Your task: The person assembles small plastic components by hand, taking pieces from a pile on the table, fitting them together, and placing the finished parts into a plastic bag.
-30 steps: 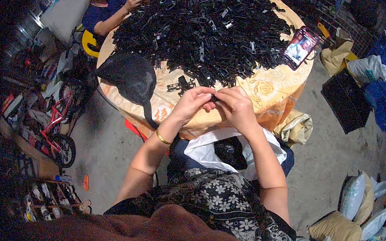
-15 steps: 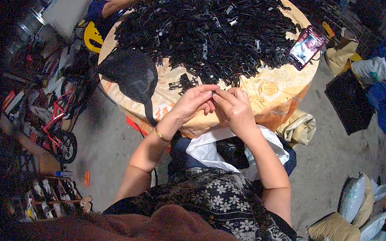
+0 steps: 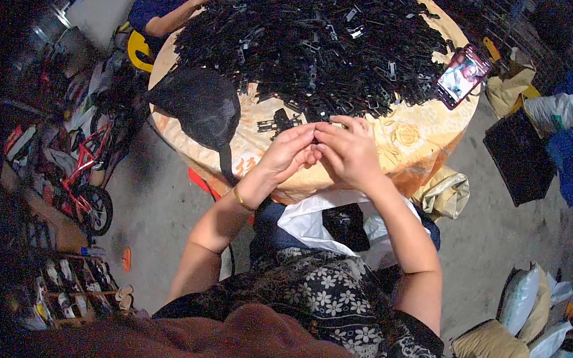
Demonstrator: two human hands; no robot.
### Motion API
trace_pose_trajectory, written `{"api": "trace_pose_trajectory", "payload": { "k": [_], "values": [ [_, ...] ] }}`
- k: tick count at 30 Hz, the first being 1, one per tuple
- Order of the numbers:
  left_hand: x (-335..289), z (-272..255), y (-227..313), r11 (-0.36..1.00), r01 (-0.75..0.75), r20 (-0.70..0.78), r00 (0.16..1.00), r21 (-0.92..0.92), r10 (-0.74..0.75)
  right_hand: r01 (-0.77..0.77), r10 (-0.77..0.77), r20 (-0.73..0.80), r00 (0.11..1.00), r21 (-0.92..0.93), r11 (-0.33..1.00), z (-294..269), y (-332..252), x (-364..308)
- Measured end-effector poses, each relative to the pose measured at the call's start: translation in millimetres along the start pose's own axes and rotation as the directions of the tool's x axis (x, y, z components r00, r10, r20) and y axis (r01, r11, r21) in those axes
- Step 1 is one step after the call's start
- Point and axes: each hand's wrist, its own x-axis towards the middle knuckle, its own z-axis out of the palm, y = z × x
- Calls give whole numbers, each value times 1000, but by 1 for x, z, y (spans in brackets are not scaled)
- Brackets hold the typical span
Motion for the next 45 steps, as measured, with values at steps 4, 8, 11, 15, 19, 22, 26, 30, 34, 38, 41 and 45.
{"api": "trace_pose_trajectory", "payload": {
  "k": [4,8,11,15,19,22,26,30,34,38,41,45],
  "values": [
    [0,13,-13,909,-95,-61,990,405,130,-81,109,-108,988,239,968,-3,3,27],
    [1,21,-13,707,-40,-59,992,706,115,-54,73,199,977,-99,994,19,2,63],
    [2,15,-10,690,-36,-49,993,723,104,-37,173,367,914,-350,936,49,7,84],
    [1,25,-6,801,-34,-101,988,598,118,-12,234,382,894,-502,865,76,24,91],
    [4,6,-15,946,-84,-113,986,312,125,-115,146,224,964,-144,983,46,31,89],
    [3,13,-14,964,-75,-122,986,255,109,-413,353,277,893,200,888,8,40,79],
    [0,13,-11,974,-55,-196,976,219,99,-465,356,317,879,404,788,-26,26,36],
    [3,8,-13,970,-69,-134,986,232,102,-200,135,320,938,179,963,-43,6,9],
    [1,14,-13,936,-65,-138,983,346,120,-68,68,148,987,-2,998,-36,-2,-4],
    [2,16,-16,903,-114,-157,968,415,194,-7,14,112,994,-58,998,-31,-8,-2],
    [2,14,-20,909,-123,-200,956,397,216,8,4,122,993,-96,995,-27,-9,-5],
    [0,11,-20,836,-131,-186,946,533,267,3,14,99,995,-173,985,-20,-17,-7]
  ]
}}
